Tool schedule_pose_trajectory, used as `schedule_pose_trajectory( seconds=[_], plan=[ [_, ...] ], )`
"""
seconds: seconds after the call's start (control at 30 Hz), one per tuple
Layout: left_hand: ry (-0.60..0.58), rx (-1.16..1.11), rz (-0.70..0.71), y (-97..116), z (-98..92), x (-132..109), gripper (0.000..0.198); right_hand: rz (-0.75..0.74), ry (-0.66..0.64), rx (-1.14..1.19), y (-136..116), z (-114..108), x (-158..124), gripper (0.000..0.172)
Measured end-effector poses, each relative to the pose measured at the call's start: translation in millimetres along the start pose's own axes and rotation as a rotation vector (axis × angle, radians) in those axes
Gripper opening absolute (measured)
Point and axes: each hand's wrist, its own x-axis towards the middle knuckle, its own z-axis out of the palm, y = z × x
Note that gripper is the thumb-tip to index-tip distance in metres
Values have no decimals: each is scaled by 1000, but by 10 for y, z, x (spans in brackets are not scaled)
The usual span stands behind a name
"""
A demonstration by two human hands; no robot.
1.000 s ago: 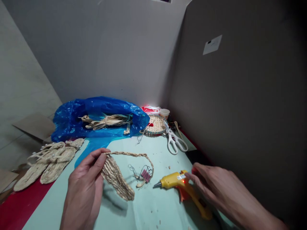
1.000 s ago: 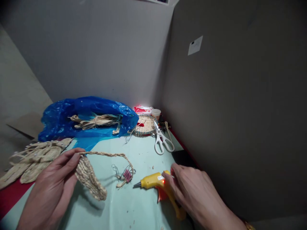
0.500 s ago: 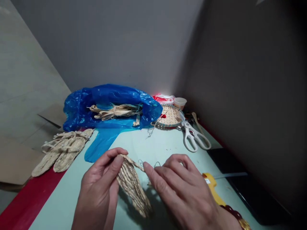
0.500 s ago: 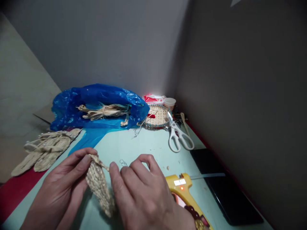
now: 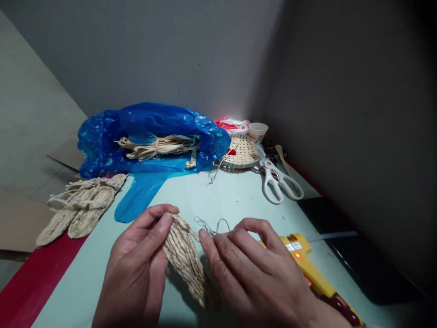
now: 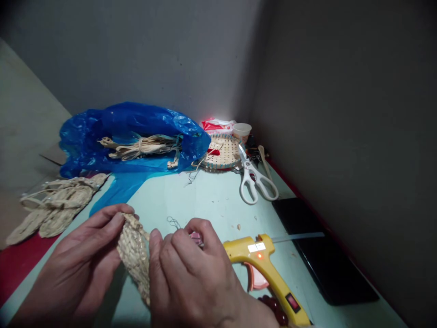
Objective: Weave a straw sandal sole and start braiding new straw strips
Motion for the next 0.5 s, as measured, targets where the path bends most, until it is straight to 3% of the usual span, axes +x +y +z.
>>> schedule_pose_trajectory(
  seconds=[0.5],
  plan=[
    [122, 70, 77, -74, -13, 71, 23, 71, -46, 52, -134, 151, -101, 27]
  ],
)
